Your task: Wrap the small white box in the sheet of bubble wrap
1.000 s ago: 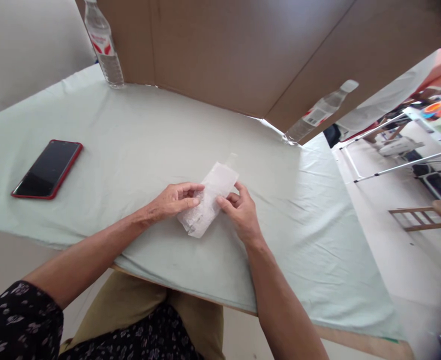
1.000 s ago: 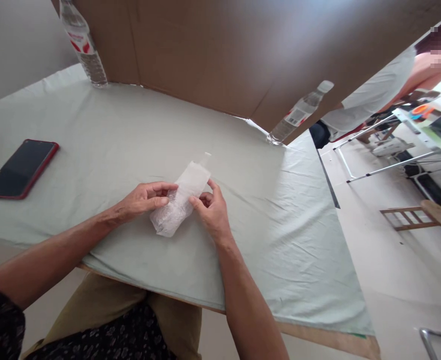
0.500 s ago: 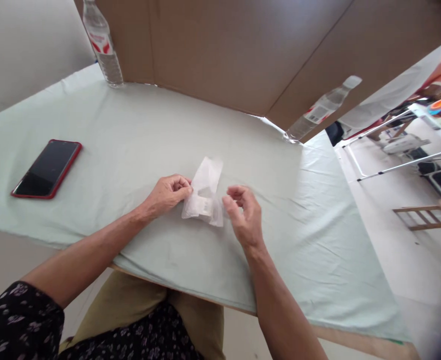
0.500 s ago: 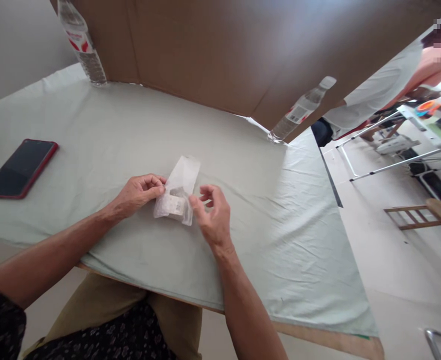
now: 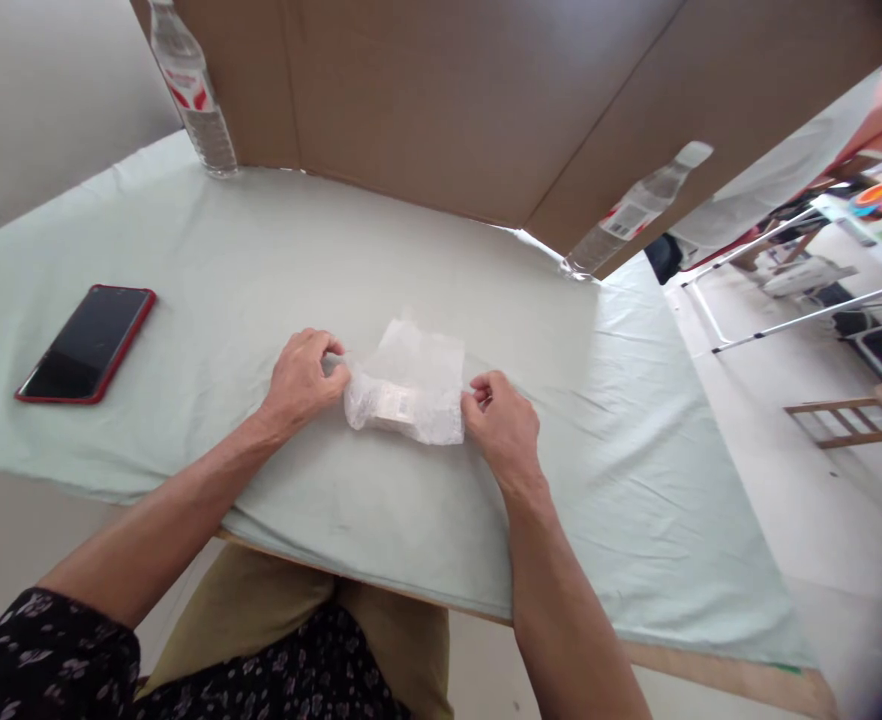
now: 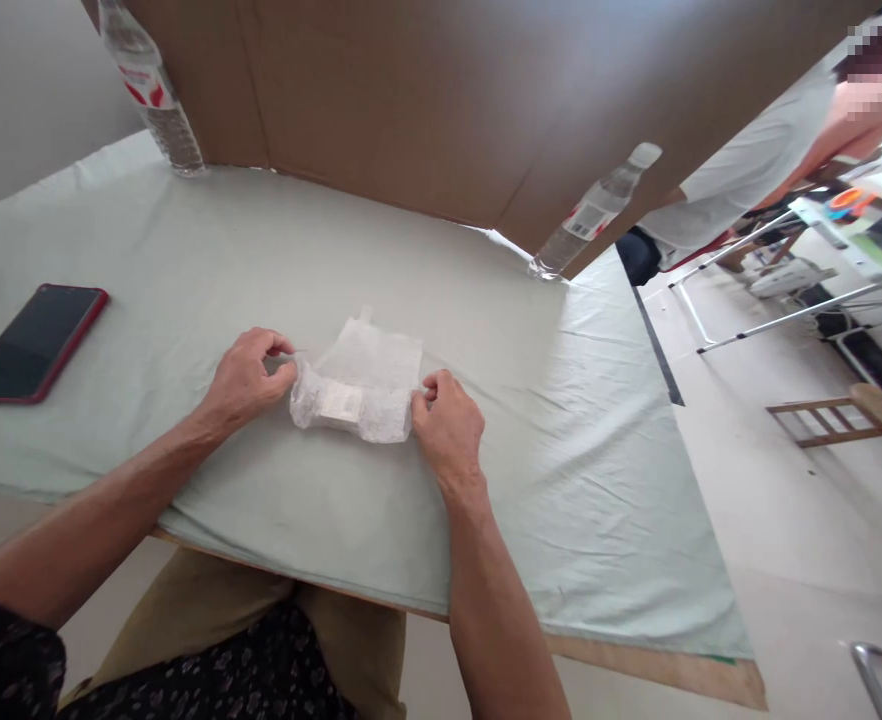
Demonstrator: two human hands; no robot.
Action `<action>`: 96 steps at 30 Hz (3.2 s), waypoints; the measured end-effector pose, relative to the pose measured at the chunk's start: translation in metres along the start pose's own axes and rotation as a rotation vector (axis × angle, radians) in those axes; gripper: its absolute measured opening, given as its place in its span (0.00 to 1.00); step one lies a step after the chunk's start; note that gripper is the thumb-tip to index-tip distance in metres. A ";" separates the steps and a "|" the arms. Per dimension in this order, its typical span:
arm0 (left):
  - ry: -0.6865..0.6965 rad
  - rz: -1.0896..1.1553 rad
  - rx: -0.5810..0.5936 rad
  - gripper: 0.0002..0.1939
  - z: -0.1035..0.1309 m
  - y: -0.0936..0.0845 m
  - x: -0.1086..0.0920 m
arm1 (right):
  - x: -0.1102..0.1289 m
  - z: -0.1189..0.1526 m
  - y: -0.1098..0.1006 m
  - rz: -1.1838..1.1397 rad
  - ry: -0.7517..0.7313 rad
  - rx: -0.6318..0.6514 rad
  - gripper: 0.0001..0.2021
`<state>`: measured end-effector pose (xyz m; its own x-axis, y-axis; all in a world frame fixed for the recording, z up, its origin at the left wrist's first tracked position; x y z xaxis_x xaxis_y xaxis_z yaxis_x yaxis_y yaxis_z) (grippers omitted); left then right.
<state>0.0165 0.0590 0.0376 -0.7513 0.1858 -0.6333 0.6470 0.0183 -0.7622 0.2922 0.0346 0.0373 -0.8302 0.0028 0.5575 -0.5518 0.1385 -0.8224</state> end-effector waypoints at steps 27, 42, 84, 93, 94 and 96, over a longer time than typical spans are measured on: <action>0.274 -0.141 0.397 0.22 0.009 0.011 -0.002 | 0.053 0.025 0.029 -0.170 -0.480 0.305 0.26; 0.209 -0.416 0.290 0.28 0.015 0.027 -0.008 | -0.064 -0.022 -0.030 0.109 0.193 -0.089 0.34; 0.311 -0.336 0.541 0.50 0.014 0.036 0.001 | 0.046 0.021 0.041 -0.097 -0.522 0.254 0.24; 0.313 -0.320 0.560 0.50 0.014 0.034 0.000 | 0.044 0.024 0.046 -0.037 -0.507 0.303 0.28; 0.315 -0.316 0.557 0.51 0.014 0.034 0.000 | 0.044 0.024 0.046 -0.042 -0.502 0.305 0.28; 0.324 -0.311 0.555 0.50 0.014 0.034 0.000 | 0.044 0.024 0.047 -0.035 -0.503 0.320 0.28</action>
<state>0.0368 0.0462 0.0098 -0.7580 0.5378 -0.3691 0.1824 -0.3686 -0.9115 0.2283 0.0179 0.0204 -0.7038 -0.4765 0.5268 -0.5112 -0.1751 -0.8414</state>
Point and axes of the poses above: each hand's wrist, its own z-axis away from the middle knuckle, its own y-axis out of the palm, x = y × z, the point moved 6 cm from there along -z, towards the middle knuckle, and after that the axes turned 10 degrees about x, right-handed, at the moved point
